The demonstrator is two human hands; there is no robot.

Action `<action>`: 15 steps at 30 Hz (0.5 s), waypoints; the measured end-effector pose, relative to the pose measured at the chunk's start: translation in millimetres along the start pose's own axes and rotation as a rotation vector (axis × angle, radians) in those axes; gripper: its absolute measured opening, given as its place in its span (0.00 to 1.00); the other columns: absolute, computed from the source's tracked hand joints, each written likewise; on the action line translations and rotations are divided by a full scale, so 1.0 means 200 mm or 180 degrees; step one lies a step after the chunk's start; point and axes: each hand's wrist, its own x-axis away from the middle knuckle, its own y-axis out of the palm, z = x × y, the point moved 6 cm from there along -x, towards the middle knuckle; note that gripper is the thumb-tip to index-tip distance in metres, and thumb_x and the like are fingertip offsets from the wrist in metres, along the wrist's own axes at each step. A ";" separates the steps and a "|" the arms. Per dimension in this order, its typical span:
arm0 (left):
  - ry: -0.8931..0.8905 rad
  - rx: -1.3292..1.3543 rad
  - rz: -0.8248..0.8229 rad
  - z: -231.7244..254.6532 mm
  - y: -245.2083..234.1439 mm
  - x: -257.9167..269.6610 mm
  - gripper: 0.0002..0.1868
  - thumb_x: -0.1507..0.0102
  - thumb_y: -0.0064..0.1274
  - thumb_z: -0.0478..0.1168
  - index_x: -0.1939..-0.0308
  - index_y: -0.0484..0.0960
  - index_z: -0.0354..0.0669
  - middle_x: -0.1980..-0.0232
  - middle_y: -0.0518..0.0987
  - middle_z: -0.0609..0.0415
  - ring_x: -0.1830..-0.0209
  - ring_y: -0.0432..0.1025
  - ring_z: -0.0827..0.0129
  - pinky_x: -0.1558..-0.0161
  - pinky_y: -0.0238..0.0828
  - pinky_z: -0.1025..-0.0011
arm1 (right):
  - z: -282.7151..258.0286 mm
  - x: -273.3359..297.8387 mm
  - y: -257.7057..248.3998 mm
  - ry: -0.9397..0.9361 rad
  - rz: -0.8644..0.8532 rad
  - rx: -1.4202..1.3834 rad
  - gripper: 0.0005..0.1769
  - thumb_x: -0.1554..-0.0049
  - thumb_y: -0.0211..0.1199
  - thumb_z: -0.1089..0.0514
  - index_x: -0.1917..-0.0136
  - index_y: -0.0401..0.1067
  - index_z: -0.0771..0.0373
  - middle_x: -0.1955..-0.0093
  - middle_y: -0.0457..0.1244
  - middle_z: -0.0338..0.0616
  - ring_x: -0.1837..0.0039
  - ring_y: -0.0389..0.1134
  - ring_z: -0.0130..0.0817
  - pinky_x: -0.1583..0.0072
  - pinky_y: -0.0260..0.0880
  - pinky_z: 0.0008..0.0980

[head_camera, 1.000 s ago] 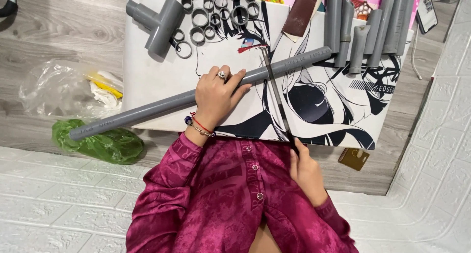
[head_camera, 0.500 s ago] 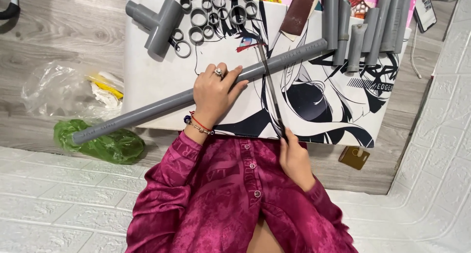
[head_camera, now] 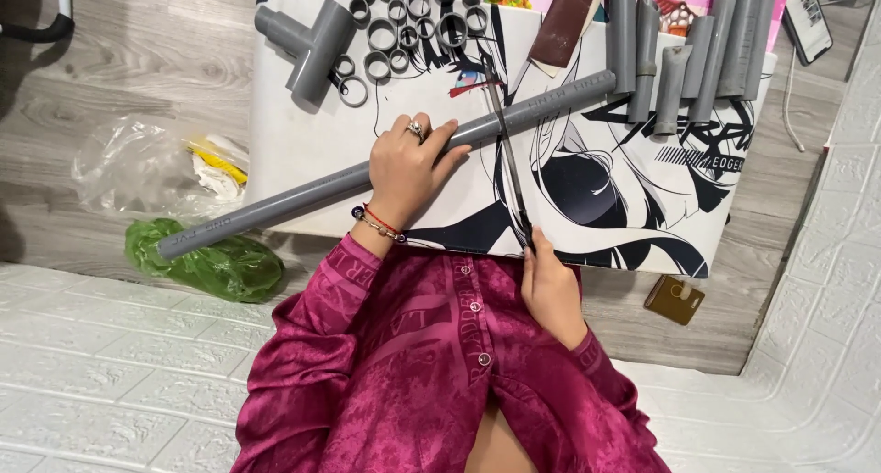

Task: Cutting a PVC pipe using a handheld saw blade on a floor-level workspace.

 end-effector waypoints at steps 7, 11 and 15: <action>0.0015 -0.0007 0.0086 0.00 0.00 0.00 0.16 0.43 0.44 0.56 0.64 0.77 0.52 0.76 0.63 0.60 0.76 0.61 0.68 0.76 0.61 0.73 | 0.13 0.16 0.00 -0.0114 -0.0009 0.0342 0.19 0.47 0.48 0.59 0.42 0.60 0.62 0.55 0.64 0.51 0.60 0.66 0.47 0.64 0.66 0.39; 0.0046 -0.0032 0.0099 0.02 0.00 0.01 0.16 0.42 0.43 0.56 0.64 0.77 0.52 0.76 0.62 0.60 0.76 0.61 0.69 0.76 0.60 0.73 | 0.01 0.01 0.00 -0.0042 0.0058 0.0241 0.16 0.46 0.48 0.59 0.45 0.62 0.64 0.57 0.64 0.52 0.63 0.66 0.48 0.65 0.65 0.41; 0.0031 0.0005 0.0040 0.01 -0.01 0.00 0.16 0.42 0.43 0.57 0.64 0.76 0.52 0.76 0.63 0.60 0.75 0.62 0.68 0.76 0.61 0.72 | 0.08 0.10 0.02 -0.0127 0.0177 0.0337 0.18 0.47 0.48 0.59 0.43 0.61 0.61 0.59 0.64 0.50 0.65 0.65 0.47 0.66 0.64 0.38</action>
